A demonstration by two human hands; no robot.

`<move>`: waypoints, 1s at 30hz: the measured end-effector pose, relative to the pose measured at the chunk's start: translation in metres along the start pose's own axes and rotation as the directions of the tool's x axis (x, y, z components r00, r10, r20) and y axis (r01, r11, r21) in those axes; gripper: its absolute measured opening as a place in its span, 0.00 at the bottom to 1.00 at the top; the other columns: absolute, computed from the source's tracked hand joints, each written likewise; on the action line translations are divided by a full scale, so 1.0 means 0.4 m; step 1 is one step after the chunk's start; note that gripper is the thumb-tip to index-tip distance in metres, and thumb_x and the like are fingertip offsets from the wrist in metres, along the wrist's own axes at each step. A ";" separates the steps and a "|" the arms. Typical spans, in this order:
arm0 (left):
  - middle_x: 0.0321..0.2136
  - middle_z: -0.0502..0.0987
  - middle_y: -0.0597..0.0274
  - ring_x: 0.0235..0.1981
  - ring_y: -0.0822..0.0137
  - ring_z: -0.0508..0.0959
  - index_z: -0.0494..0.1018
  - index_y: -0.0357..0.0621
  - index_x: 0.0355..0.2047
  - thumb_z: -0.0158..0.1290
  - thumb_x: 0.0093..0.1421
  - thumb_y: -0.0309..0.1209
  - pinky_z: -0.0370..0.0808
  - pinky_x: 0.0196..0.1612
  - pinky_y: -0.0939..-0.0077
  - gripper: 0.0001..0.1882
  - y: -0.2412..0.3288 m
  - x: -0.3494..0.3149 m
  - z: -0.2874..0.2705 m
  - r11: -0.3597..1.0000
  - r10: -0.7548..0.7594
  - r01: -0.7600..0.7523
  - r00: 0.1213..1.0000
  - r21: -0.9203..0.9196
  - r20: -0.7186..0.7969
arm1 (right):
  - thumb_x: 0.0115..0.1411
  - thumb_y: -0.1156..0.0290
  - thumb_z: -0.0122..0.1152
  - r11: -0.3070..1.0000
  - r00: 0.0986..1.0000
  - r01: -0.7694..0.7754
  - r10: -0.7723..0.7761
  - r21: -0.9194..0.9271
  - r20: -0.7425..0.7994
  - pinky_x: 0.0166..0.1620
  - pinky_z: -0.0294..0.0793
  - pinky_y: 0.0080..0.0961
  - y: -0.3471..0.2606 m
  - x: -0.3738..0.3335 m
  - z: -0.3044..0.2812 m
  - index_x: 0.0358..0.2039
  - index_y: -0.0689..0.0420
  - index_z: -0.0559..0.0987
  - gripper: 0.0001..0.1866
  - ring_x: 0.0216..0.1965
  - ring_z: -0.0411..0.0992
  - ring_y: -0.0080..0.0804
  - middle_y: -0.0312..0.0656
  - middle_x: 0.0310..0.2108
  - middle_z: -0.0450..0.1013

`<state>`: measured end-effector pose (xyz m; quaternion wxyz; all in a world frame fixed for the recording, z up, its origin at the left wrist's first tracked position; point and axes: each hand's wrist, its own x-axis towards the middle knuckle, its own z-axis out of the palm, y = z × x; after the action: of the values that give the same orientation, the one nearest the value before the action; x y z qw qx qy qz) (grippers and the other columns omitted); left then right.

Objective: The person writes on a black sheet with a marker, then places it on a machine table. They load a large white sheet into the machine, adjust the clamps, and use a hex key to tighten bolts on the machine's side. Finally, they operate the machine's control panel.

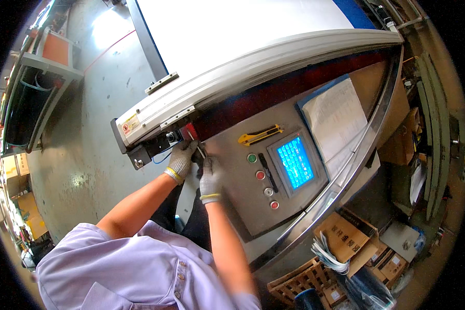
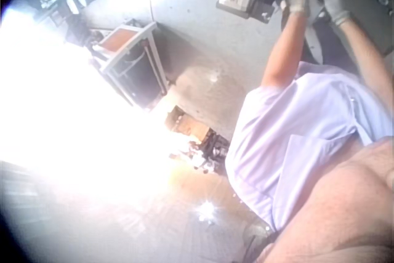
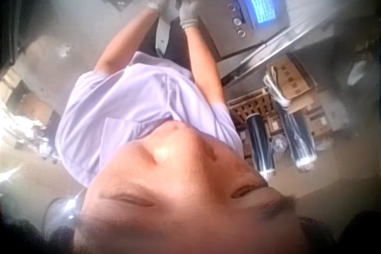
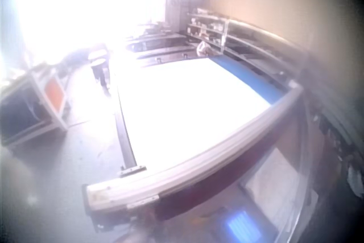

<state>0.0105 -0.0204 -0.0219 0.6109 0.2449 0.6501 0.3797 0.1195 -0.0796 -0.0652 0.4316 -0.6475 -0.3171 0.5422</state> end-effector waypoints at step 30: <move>0.25 0.76 0.61 0.25 0.70 0.73 0.75 0.37 0.35 0.51 0.65 0.39 0.71 0.31 0.73 0.15 -0.013 0.070 0.049 0.881 0.291 -0.322 0.946 0.348 0.139 | 0.64 0.58 0.54 0.446 0.911 -0.398 0.299 0.802 0.285 0.57 0.68 0.37 0.170 0.121 -0.030 0.55 0.61 0.71 0.24 0.53 0.70 0.40 0.46 0.53 0.71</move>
<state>0.0265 0.0023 -0.0422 0.5131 0.4697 0.6364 0.3332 0.1375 -0.0685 -0.1468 0.5527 -0.3782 0.1046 0.7352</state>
